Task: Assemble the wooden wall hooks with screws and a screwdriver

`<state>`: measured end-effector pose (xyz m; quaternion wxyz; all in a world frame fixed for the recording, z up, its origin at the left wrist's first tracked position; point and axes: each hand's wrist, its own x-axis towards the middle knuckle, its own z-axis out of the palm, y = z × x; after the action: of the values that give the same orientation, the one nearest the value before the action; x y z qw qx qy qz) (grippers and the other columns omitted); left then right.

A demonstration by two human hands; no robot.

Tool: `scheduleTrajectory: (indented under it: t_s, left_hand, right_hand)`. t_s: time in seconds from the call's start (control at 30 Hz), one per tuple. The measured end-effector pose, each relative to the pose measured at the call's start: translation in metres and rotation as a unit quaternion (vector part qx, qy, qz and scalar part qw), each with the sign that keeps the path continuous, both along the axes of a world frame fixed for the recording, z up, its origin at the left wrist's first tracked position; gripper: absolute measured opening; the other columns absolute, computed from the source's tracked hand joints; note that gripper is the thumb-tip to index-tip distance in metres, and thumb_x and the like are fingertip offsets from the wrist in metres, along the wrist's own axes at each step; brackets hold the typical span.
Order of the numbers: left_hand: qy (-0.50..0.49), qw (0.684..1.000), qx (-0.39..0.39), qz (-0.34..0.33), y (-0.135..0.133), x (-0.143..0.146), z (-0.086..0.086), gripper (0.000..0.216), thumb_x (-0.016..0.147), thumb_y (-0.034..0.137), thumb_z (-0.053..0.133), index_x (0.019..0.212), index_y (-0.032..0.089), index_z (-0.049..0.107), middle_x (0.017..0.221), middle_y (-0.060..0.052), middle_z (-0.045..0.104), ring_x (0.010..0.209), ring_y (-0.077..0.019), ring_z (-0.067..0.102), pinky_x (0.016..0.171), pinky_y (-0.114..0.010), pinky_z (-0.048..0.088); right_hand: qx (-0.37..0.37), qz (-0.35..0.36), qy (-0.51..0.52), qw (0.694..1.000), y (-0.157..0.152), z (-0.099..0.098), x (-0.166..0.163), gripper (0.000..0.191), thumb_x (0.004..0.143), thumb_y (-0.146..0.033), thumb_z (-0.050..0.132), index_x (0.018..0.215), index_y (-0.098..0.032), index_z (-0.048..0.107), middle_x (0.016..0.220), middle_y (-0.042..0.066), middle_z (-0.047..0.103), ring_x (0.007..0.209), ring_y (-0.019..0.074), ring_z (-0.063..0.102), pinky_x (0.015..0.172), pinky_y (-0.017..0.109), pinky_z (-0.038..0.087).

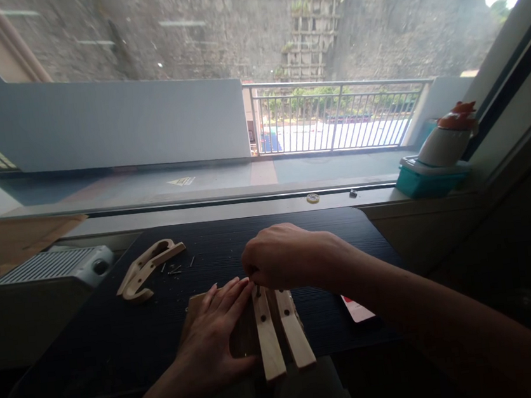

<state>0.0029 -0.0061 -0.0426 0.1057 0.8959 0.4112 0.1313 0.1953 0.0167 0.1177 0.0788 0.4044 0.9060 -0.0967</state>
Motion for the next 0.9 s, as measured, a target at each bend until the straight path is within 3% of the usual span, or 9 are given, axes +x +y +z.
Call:
scheduleTrajectory:
  t_s: [0.47,0.67,0.9]
  left_hand:
    - [0.008,1.0,0.009,0.001,0.0008,0.0016,-0.0003,0.102,0.063,0.054,0.068,0.144,0.021,0.017,0.148,-0.011,0.03,0.136,-0.0316,0.024,0.112,-0.054,0.014]
    - [0.0,1.0,0.02,-0.004,0.0002,0.0003,-0.001,0.101,0.066,0.057,0.064,0.145,0.022,0.013,0.148,-0.01,0.029,0.136,-0.0321,0.024,0.112,-0.055,0.014]
    - [0.009,1.0,0.018,-0.003,0.0008,0.0004,-0.0007,0.102,0.064,0.058,0.065,0.145,0.022,0.015,0.148,-0.011,0.029,0.136,-0.0323,0.025,0.111,-0.055,0.015]
  right_hand:
    - [0.014,-0.016,-0.009,1.0,0.0021,-0.0034,-0.0039,0.028,0.089,-0.029,0.039,0.082,-0.015,0.064,0.071,0.003,0.063,0.059,0.0105,0.048,0.053,0.024,0.03]
    - [0.016,0.004,0.021,1.0,0.0006,0.0003,0.0018,0.023,0.084,-0.029,0.05,0.101,-0.022,0.064,0.08,0.001,0.066,0.068,0.0126,0.055,0.055,0.024,0.032]
    - [0.001,0.025,0.015,1.0,0.0001,-0.0037,0.0004,0.018,0.08,-0.015,0.05,0.085,-0.019,0.067,0.076,0.002,0.067,0.068,0.0133,0.056,0.059,0.025,0.035]
